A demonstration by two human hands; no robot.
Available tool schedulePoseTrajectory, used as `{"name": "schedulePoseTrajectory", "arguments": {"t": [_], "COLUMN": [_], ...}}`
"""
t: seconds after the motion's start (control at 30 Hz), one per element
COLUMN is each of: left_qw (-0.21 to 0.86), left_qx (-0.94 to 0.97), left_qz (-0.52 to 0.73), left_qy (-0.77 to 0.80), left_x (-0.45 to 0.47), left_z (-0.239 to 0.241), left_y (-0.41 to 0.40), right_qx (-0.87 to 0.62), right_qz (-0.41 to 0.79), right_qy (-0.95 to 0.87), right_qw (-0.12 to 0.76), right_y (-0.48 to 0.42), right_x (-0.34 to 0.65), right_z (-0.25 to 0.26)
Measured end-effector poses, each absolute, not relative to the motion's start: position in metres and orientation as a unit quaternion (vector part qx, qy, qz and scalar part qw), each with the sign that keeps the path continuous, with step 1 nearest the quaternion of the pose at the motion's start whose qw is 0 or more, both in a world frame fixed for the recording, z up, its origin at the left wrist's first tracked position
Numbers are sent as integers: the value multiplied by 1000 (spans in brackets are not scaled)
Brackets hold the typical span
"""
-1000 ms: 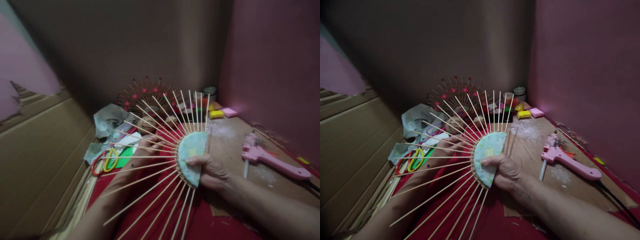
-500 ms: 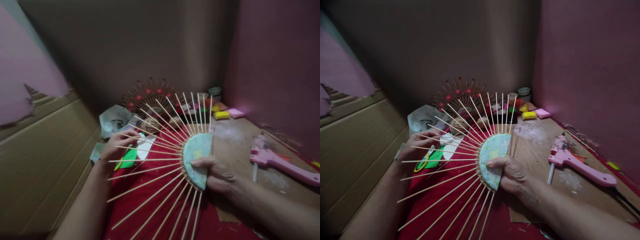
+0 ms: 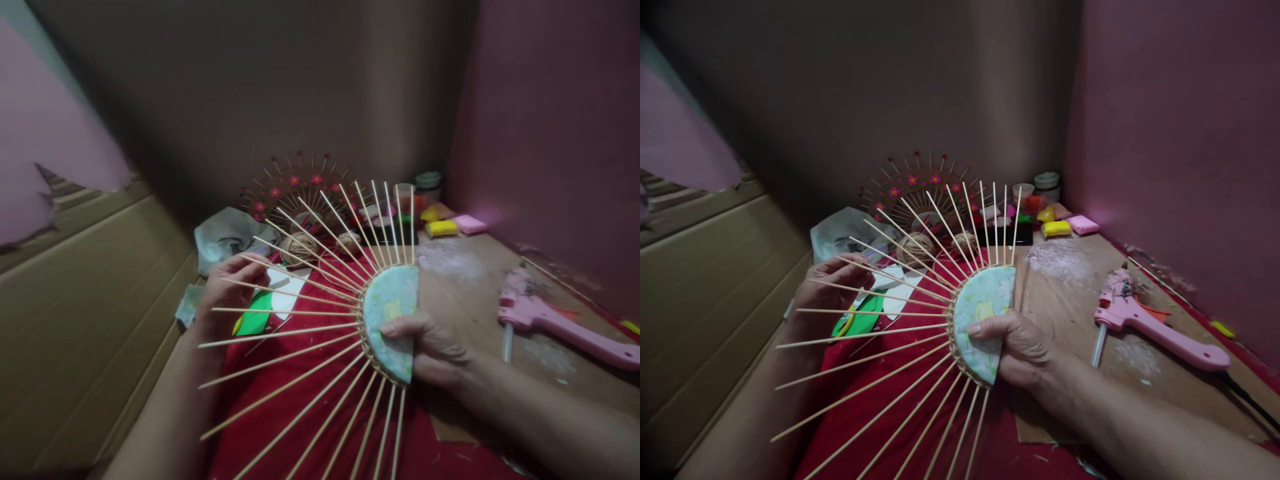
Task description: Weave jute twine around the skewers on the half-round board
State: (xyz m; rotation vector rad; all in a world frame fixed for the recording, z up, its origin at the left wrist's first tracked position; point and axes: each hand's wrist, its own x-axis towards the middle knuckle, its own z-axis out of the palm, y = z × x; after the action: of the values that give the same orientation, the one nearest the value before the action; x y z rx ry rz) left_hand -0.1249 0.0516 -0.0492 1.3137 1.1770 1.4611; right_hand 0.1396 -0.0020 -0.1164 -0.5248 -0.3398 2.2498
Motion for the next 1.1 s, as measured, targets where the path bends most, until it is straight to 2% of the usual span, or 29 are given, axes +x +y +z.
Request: {"name": "schedulePoseTrajectory", "arguments": {"t": [0.53,0.8,0.97,1.1], "left_qw": [445,458,435,378], "left_qx": [516,555,562,563], "left_qz": [612,554,565,607], "left_qy": [401,419,419,414], "left_x": [-121,-137,-138,-133], "left_z": [-42,-41,-38,-35], "left_y": [41,38,37,37], "right_qx": [-213,-208,-217,-236], "right_qz": [886,887,886,879], "right_qy": [-144,-141,-128,-123], "right_qw": [385,387,389,395], "right_y": [-3,-3,-3,-5], "right_x": [140,140,140,139], "right_z": [-117,-115,-114,-114]}}
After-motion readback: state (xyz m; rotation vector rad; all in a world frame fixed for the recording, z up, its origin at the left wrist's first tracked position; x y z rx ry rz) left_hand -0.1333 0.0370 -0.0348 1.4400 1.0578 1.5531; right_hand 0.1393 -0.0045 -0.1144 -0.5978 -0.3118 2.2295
